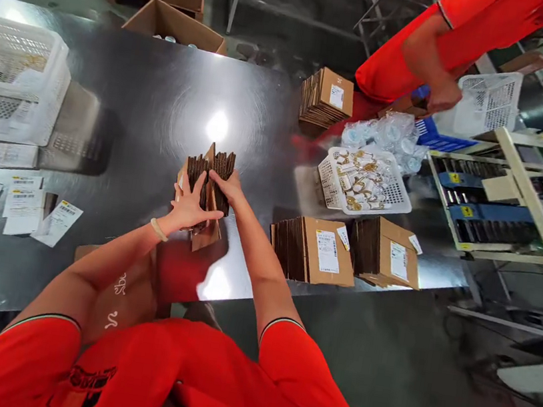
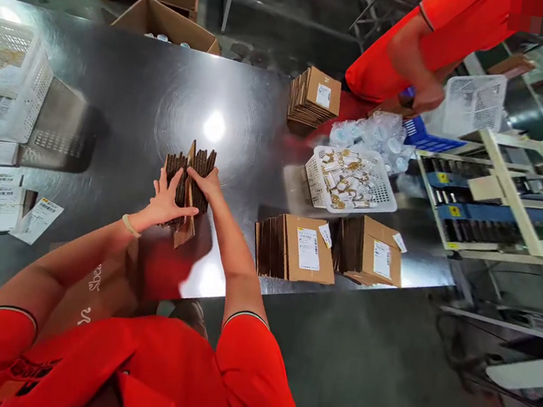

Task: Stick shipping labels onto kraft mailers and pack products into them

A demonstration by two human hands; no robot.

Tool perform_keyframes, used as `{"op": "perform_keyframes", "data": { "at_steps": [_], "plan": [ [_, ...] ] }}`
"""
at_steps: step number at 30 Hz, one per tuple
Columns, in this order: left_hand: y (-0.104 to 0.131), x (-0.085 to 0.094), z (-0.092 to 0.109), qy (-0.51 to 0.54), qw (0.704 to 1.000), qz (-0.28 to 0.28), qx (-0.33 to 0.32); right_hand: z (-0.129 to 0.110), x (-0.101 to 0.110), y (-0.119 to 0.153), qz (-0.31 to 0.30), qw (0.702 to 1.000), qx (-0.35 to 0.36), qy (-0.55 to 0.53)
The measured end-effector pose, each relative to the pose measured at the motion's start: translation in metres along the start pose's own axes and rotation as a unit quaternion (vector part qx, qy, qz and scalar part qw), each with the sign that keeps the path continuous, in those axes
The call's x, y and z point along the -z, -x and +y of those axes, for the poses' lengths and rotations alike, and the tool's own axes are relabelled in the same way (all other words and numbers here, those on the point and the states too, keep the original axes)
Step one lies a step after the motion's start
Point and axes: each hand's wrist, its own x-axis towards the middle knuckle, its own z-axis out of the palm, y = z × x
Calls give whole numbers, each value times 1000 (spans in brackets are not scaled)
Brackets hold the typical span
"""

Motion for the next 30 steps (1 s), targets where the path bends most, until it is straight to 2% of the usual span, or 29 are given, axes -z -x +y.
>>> {"op": "perform_keyframes", "data": {
  "at_steps": [2,6,10,16,18,23,30],
  "plan": [
    [3,0,2,-22,1000,4,19,-4,-1,-1,29,998,-23,51],
    [0,16,-12,-29,998,37,29,-16,-3,-3,61,985,-32,156],
    [3,28,-24,-40,996,75,2,-24,-2,-5,39,981,-25,189],
    [-2,30,-5,-77,988,125,43,-15,6,3,36,979,-3,201],
    [-7,30,3,-74,989,119,51,-14,4,4,33,977,-6,211],
    [-10,26,17,-96,993,41,50,-18,-9,-5,12,977,-26,213],
    [-16,39,18,-104,991,24,82,-31,-14,-21,27,982,-19,185]
  ]
}}
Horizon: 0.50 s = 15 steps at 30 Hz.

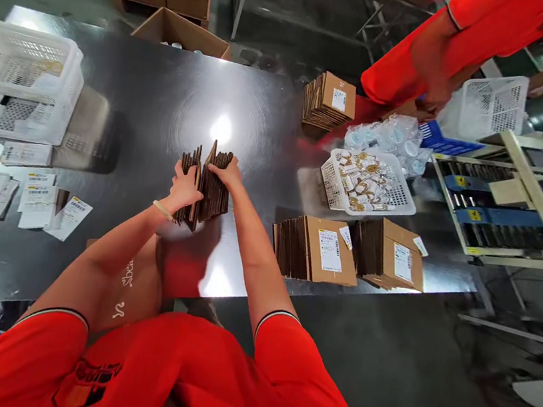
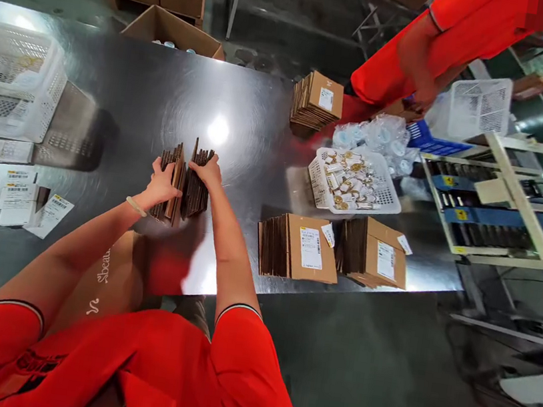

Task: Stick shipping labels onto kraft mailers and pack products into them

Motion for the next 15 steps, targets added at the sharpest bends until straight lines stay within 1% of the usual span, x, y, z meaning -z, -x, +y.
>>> {"op": "perform_keyframes", "data": {
  "at_steps": [4,8,10,12,15],
  "plan": [
    [-5,5,-10,26,999,20,2,-3,10,8,1,999,2,36],
    [-7,2,-20,60,998,30,-4,3,22,30,8,995,11,100],
    [-7,0,-23,80,996,47,-9,9,25,43,6,993,19,118],
    [-6,-3,-24,94,993,65,-11,17,23,57,-5,992,14,122],
    [-5,-8,-20,95,993,73,2,22,8,72,-29,993,9,110]
  ]
}}
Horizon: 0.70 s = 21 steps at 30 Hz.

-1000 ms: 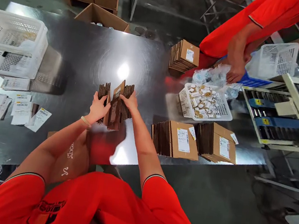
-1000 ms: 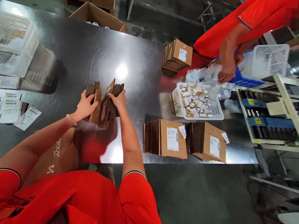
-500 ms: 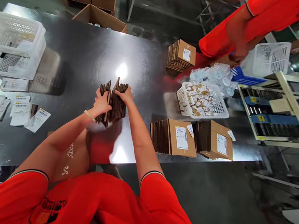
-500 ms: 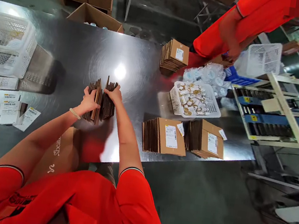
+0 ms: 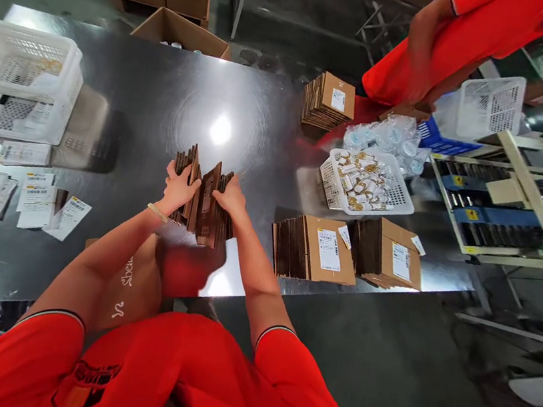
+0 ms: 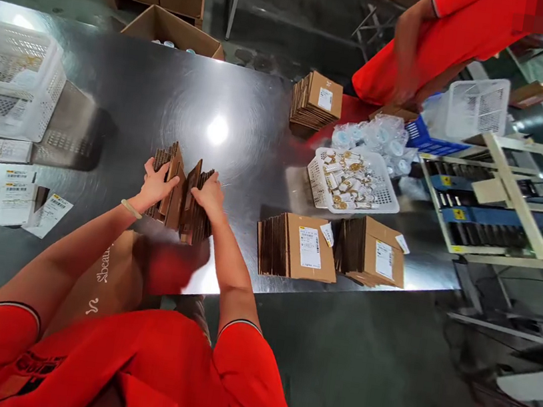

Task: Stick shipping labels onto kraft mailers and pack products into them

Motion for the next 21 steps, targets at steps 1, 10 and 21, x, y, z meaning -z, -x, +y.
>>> {"op": "perform_keyframes", "data": {
  "at_steps": [1,10,21],
  "plan": [
    [0,-2,2,-1,1000,1,7,-2,-7,3,-7,1000,5,-7],
    [5,-4,9,15,999,47,19,-13,-24,9,-63,996,7,-60],
    [41,-18,11,-69,991,66,-95,-7,6,9,52,994,-64,-64]
  ]
}}
